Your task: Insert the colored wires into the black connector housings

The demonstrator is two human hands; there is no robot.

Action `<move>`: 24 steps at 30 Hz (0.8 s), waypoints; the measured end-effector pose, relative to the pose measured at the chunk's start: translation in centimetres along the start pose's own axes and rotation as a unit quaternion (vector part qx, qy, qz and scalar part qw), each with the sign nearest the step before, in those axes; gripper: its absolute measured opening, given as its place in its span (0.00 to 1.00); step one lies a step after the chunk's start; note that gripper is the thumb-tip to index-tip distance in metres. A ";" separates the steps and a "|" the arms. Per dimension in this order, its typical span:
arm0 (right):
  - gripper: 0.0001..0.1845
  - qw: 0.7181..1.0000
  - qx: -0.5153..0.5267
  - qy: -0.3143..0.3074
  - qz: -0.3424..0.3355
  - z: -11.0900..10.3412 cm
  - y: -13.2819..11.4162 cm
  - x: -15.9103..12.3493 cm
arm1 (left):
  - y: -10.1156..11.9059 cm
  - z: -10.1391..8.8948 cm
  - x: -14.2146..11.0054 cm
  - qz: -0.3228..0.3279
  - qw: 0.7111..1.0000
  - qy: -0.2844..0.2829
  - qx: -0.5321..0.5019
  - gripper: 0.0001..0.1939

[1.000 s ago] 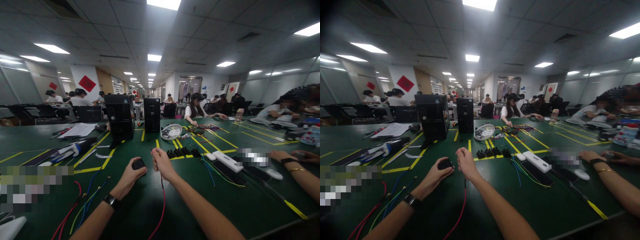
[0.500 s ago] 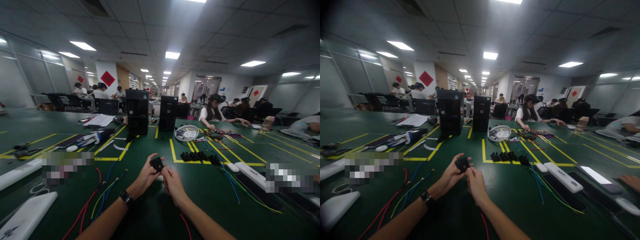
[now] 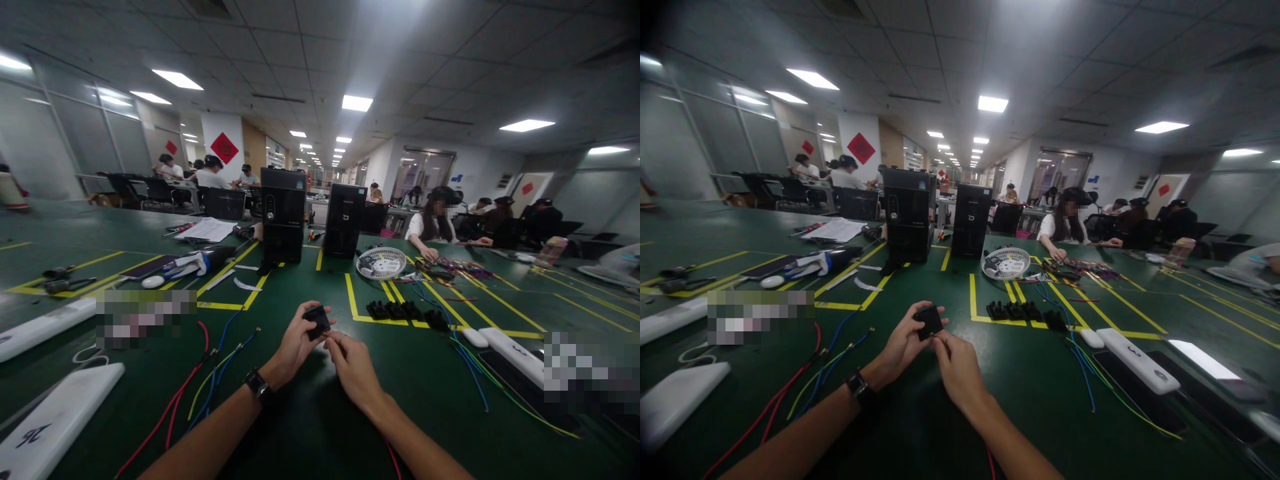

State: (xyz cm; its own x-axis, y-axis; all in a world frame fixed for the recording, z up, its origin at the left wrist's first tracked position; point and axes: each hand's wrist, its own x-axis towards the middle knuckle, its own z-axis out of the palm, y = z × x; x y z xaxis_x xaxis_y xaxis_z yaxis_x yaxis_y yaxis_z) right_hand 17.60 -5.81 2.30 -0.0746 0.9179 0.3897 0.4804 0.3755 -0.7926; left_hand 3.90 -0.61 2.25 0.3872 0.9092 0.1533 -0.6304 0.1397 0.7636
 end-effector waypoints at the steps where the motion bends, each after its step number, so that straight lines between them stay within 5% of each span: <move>1: 0.14 1.000 -0.005 0.005 -0.006 -0.1 0.0 0.1 | 0.1 0.1 -0.1 0.004 1.000 0.002 0.004 0.19; 6: 0.19 0.991 0.115 -0.039 0.054 0.2 0.1 0.3 | 0.3 0.2 -0.1 0.015 1.000 0.002 0.012 0.19; 10: 0.20 0.914 0.351 -0.143 0.143 0.8 -0.6 0.1 | 0.5 0.3 -0.1 -0.003 1.000 -0.021 -0.004 0.19; 13: 0.19 0.877 0.419 -0.173 0.162 1.2 -1.2 -0.3 | 0.6 0.4 -0.2 -0.023 0.999 -0.044 -0.008 0.19; 19: 0.20 0.906 0.363 -0.147 0.158 1.5 -1.1 -0.2 | 0.6 -0.5 0.3 -0.016 0.999 0.006 0.052 0.17; 24: 0.19 0.911 0.332 -0.176 0.168 -0.3 -3.1 1.2 | 1.1 -1.6 0.9 0.019 0.996 0.043 0.082 0.18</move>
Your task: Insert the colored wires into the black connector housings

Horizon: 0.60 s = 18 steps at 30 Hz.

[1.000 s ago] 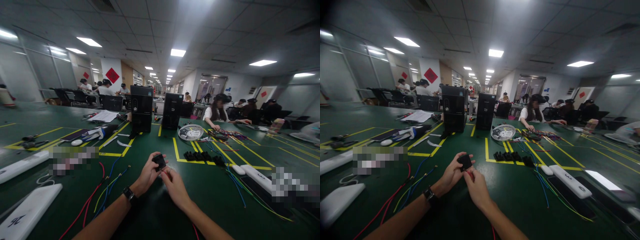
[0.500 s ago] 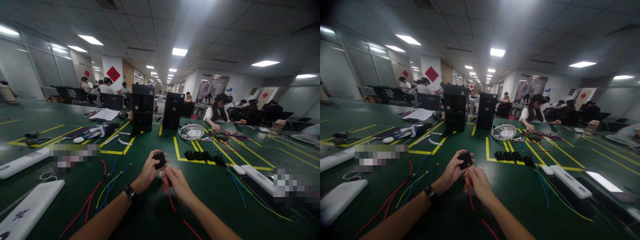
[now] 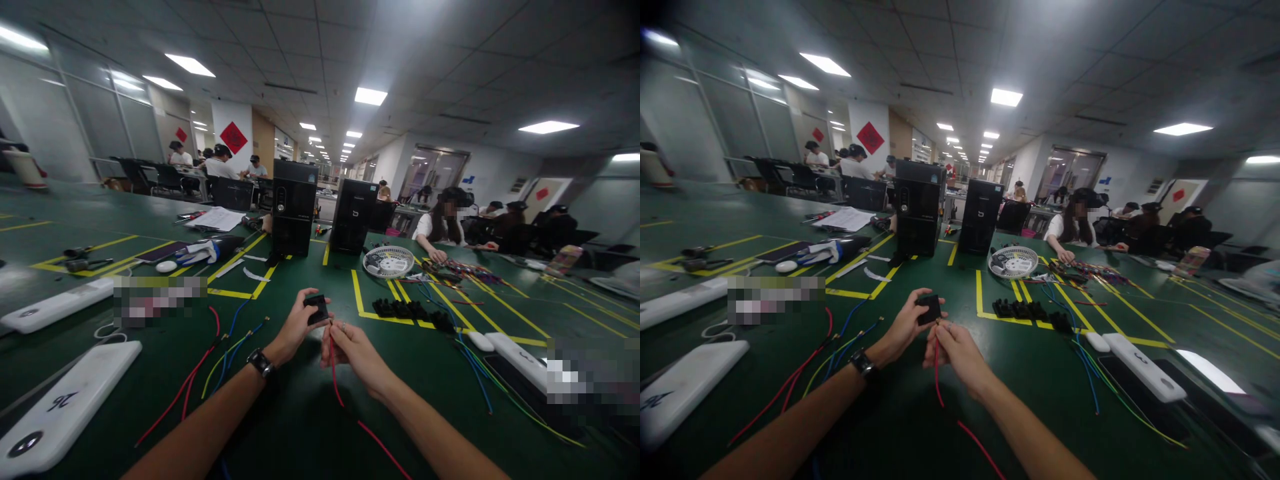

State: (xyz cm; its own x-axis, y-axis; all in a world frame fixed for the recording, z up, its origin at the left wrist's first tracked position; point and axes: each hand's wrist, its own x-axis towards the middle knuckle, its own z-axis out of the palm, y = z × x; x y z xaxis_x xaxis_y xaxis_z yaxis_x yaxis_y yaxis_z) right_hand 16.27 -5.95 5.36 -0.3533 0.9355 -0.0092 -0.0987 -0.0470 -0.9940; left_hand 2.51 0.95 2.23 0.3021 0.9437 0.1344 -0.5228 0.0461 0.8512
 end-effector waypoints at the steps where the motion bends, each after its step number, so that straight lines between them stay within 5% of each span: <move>1: 0.18 1.000 0.001 -0.010 0.007 0.1 -0.7 -0.1 | 0.1 0.0 0.0 0.001 1.000 0.002 -0.005 0.18; 5: 0.16 0.999 0.026 -0.035 0.031 0.6 -2.0 -0.5 | 0.4 0.2 -0.1 -0.021 0.999 -0.010 -0.033 0.17; 10: 0.15 0.996 0.002 0.025 0.084 1.1 0.7 -0.4 | 0.5 0.8 -0.5 -0.040 0.996 -0.044 -0.061 0.15; 13: 0.17 0.995 -0.051 0.074 0.041 0.8 2.2 -0.2 | 0.6 1.2 -0.9 -0.045 0.994 -0.063 -0.083 0.15; 18: 0.19 0.998 -0.032 0.060 -0.014 0.4 2.4 -0.4 | 0.7 2.0 -1.5 -0.042 0.990 -0.072 -0.116 0.16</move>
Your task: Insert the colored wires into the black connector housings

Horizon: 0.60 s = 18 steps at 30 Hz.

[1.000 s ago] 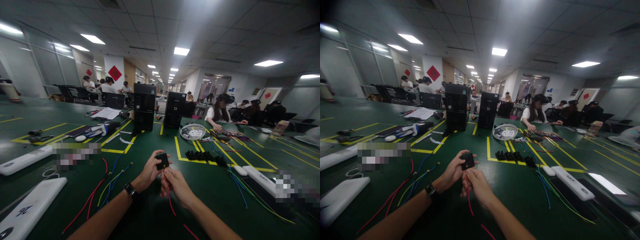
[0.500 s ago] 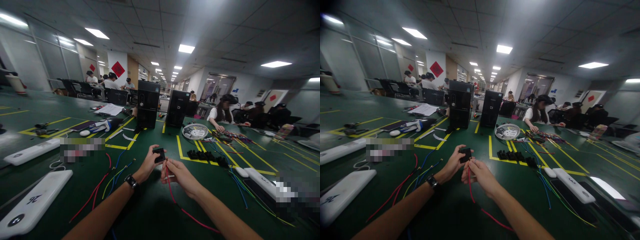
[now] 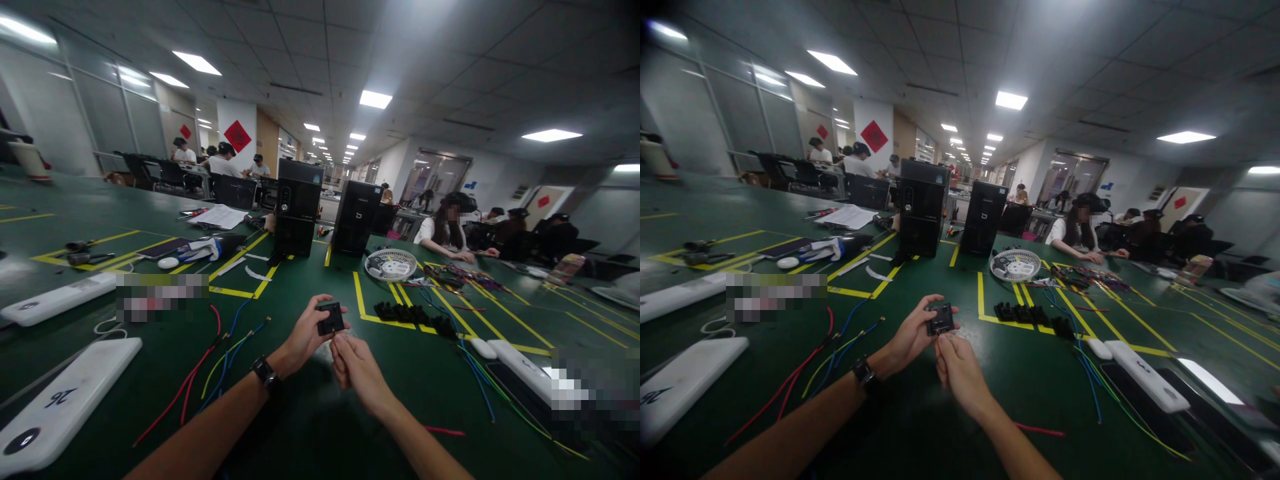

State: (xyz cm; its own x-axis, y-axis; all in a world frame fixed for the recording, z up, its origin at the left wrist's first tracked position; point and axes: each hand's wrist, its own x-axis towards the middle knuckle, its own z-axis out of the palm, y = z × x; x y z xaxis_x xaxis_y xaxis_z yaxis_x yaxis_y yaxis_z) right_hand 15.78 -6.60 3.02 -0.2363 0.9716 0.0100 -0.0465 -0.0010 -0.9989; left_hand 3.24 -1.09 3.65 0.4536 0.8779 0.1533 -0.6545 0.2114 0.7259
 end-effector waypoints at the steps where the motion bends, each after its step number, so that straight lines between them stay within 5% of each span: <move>1: 0.19 1.000 0.019 -0.001 0.003 0.0 -0.1 -0.1 | 0.0 0.2 -0.1 0.003 1.000 -0.002 -0.007 0.16; 9: 0.18 0.991 0.129 -0.015 0.031 0.1 0.1 -0.4 | -0.6 1.1 -0.7 0.013 0.998 -0.044 -0.037 0.15; 18: 0.19 0.992 0.118 0.003 0.043 0.0 0.2 -0.6 | -0.5 1.0 -0.8 0.031 0.996 -0.075 0.037 0.20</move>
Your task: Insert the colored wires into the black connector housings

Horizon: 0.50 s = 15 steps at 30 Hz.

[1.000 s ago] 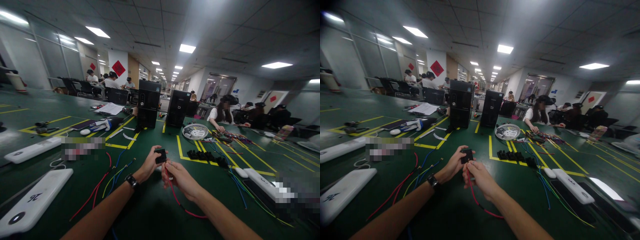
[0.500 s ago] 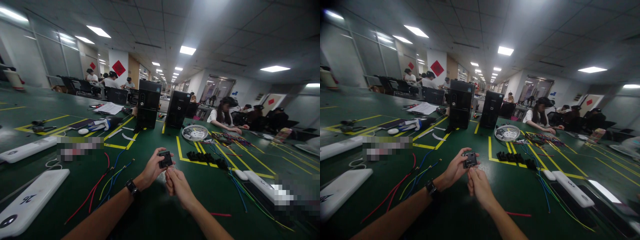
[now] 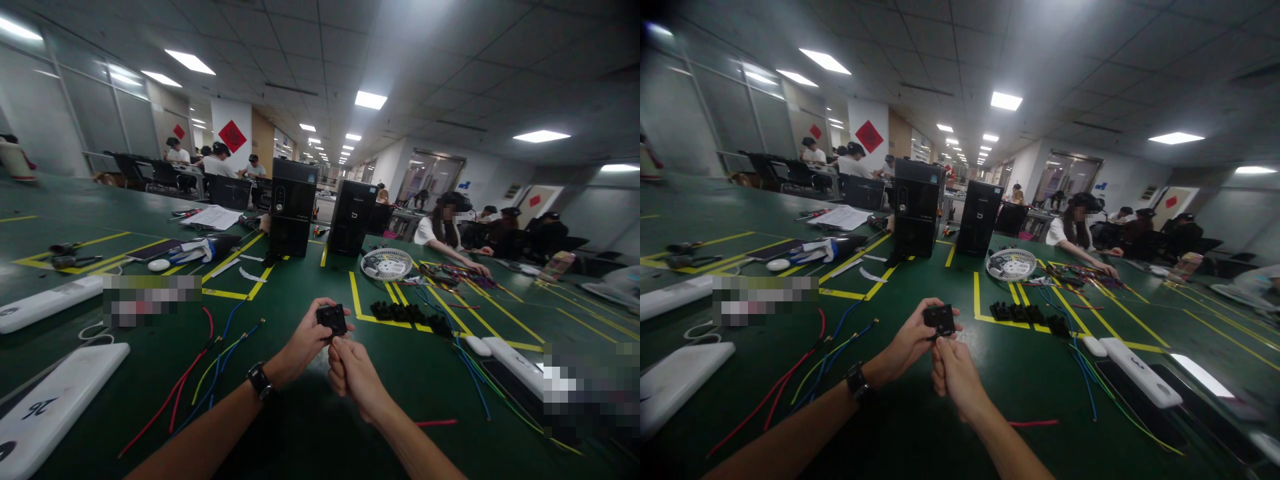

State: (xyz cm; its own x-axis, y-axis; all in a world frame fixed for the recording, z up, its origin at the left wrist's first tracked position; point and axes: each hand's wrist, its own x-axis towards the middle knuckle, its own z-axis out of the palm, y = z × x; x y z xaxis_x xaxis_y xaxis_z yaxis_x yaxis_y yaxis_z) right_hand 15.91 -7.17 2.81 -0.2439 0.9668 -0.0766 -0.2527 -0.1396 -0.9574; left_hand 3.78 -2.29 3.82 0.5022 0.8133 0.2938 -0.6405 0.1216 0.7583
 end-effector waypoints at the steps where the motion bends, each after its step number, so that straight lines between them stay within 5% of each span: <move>1: 0.19 1.000 -0.003 0.002 0.001 0.0 0.0 0.0 | 0.0 0.0 0.0 0.006 1.000 -0.003 0.023 0.20; 15: 0.18 1.000 -0.014 0.017 0.020 0.2 -0.7 -0.3 | -0.5 -0.9 0.1 0.048 0.987 -0.037 0.149 0.17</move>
State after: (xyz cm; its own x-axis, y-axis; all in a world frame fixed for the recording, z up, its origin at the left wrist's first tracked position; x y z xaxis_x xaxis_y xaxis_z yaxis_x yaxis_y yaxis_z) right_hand 15.97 -7.42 3.56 -0.2206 0.9673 -0.1250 -0.2167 -0.1736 -0.9607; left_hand 3.59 -1.72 2.97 0.4960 0.7678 0.4056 -0.4938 -0.1348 0.8591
